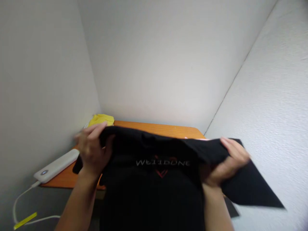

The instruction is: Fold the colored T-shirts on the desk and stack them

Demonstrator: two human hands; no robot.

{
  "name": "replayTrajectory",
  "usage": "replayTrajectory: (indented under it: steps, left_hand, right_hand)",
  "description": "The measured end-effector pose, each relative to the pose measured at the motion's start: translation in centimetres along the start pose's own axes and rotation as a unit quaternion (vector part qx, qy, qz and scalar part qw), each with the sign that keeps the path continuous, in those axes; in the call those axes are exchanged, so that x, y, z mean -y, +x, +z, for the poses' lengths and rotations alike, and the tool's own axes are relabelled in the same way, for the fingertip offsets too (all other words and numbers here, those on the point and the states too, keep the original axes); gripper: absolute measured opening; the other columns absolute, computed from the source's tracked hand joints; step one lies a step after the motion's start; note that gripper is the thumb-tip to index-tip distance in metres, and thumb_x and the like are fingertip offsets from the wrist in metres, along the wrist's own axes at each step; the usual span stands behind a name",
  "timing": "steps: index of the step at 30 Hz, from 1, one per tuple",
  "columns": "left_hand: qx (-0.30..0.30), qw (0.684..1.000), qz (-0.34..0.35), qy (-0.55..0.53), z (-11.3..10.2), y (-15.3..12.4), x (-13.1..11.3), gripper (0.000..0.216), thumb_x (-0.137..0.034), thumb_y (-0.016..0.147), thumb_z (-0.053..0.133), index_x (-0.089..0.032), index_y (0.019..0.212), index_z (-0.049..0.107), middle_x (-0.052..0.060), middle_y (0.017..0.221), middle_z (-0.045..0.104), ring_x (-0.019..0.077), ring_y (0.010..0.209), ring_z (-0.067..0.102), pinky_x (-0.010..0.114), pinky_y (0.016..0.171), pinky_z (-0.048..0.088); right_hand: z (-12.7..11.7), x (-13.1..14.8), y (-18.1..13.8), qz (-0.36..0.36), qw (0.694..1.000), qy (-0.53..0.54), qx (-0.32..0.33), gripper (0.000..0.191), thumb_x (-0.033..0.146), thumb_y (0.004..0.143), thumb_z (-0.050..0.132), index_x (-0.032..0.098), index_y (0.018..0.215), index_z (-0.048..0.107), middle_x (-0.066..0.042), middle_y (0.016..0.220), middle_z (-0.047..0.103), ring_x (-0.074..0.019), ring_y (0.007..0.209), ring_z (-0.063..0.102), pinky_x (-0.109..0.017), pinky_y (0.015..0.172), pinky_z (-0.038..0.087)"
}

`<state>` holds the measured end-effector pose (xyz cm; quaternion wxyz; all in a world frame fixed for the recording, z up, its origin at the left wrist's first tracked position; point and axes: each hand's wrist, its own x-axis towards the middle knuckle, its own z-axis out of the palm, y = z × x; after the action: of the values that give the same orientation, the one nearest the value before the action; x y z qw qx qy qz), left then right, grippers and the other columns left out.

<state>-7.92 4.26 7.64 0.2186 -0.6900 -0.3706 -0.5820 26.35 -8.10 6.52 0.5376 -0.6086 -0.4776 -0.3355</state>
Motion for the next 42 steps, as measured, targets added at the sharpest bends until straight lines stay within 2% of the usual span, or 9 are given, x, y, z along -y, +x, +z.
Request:
replayTrajectory:
  steps: [4, 8, 13, 17, 22, 26, 30, 35, 42]
  left_hand:
    - [0.188, 0.981, 0.011, 0.052, 5.9, 0.6, 0.3, 0.041, -0.033, 0.093, 0.051, -0.017, 0.130, 0.052, 0.015, 0.131, 0.055, 0.0304, 0.122, 0.050, 0.047, 0.101, 0.038]
    - [0.341, 0.940, 0.021, -0.008, 9.1, -4.5, 0.6, 0.033, -0.033, 0.097, 0.043, -0.022, 0.124, 0.057, 0.009, 0.136, 0.055, 0.0250, 0.128, 0.047, 0.044, 0.106, 0.036]
    - [0.492, 0.870, 0.014, -0.028, 10.6, -10.6, 1.3, 0.044, -0.042, 0.098, 0.038, -0.024, 0.135, 0.052, 0.008, 0.149, 0.044, 0.0243, 0.139, 0.037, 0.046, 0.113, 0.029]
    - [0.608, 0.794, -0.017, -0.005, 11.1, -11.5, 2.7, 0.056, -0.055, 0.095, 0.037, -0.026, 0.141, 0.047, 0.008, 0.151, 0.039, 0.0285, 0.141, 0.032, 0.051, 0.114, 0.026]
    - [0.587, 0.810, -0.009, 0.017, 14.8, -9.2, 2.2, 0.057, -0.056, 0.096, 0.030, -0.024, 0.137, 0.053, 0.007, 0.145, 0.049, 0.0278, 0.140, 0.035, 0.047, 0.116, 0.021]
    - [0.581, 0.812, -0.041, 0.032, 20.2, -9.2, 0.3, 0.059, -0.056, 0.097, 0.020, -0.030, 0.145, 0.040, 0.005, 0.157, 0.030, 0.0314, 0.146, 0.019, 0.058, 0.115, 0.014]
    - [0.579, 0.808, -0.084, 0.068, 23.4, -11.0, 1.0, 0.063, -0.063, 0.094, 0.021, -0.033, 0.148, 0.033, 0.008, 0.159, 0.021, 0.0383, 0.147, 0.009, 0.073, 0.107, 0.001]
    - [0.567, 0.816, -0.082, 0.076, 24.8, -11.5, 3.4, 0.061, -0.065, 0.093, 0.020, -0.040, 0.148, 0.029, 0.002, 0.160, 0.020, 0.0327, 0.148, 0.004, 0.068, 0.110, -0.005]
    - [0.564, 0.818, -0.072, 0.085, 25.5, -11.5, 3.9, 0.062, -0.066, 0.092, 0.018, -0.041, 0.148, 0.026, 0.003, 0.160, 0.019, 0.0327, 0.148, 0.004, 0.070, 0.108, -0.005]
  right_hand:
    - [5.0, -0.8, -0.8, -0.003, 0.996, -0.018, 0.090, 0.050, 0.034, 0.093, 0.044, 0.014, 0.138, 0.039, -0.019, 0.134, 0.043, -0.0313, 0.127, 0.040, -0.056, 0.104, 0.036]
    - [8.5, -2.9, -6.3, 0.010, 0.971, -0.023, 0.238, 0.044, 0.036, 0.093, 0.042, 0.015, 0.131, 0.048, -0.016, 0.125, 0.054, -0.0296, 0.121, 0.047, -0.050, 0.102, 0.039]
    - [8.2, -4.6, -13.8, 0.053, 0.887, -0.141, 0.436, 0.050, 0.042, 0.091, 0.045, 0.015, 0.133, 0.053, -0.016, 0.139, 0.049, -0.0363, 0.135, 0.034, -0.054, 0.106, 0.033]
    - [6.6, -5.2, -14.7, 0.052, 0.819, -0.187, 0.540, 0.059, 0.054, 0.089, 0.046, 0.023, 0.139, 0.050, -0.011, 0.150, 0.038, -0.0379, 0.141, 0.025, -0.059, 0.108, 0.026]
    - [10.7, -5.0, -9.0, 0.041, 0.813, -0.192, 0.548, 0.061, 0.059, 0.093, 0.038, 0.019, 0.135, 0.055, -0.013, 0.142, 0.049, -0.0373, 0.137, 0.032, -0.057, 0.112, 0.018]
    - [17.8, -5.0, -6.3, -0.008, 0.807, -0.124, 0.578, 0.053, 0.049, 0.099, 0.028, 0.027, 0.146, 0.040, -0.004, 0.156, 0.029, -0.0276, 0.145, 0.014, -0.051, 0.115, 0.012]
    - [22.4, -6.0, -7.9, 0.039, 0.758, -0.148, 0.634, 0.059, 0.062, 0.096, 0.025, 0.040, 0.151, 0.021, 0.002, 0.161, 0.006, -0.0368, 0.145, -0.008, -0.066, 0.110, 0.000]
    - [24.7, -6.6, -9.8, 0.091, 0.753, -0.187, 0.624, 0.065, 0.070, 0.092, 0.019, 0.043, 0.151, 0.014, 0.001, 0.162, -0.002, -0.0423, 0.142, -0.016, -0.072, 0.103, -0.008]
    - [25.5, -7.0, -10.0, 0.087, 0.785, -0.177, 0.588, 0.067, 0.073, 0.089, 0.022, 0.044, 0.150, 0.020, 0.001, 0.161, 0.007, -0.0418, 0.143, -0.013, -0.072, 0.103, -0.009]
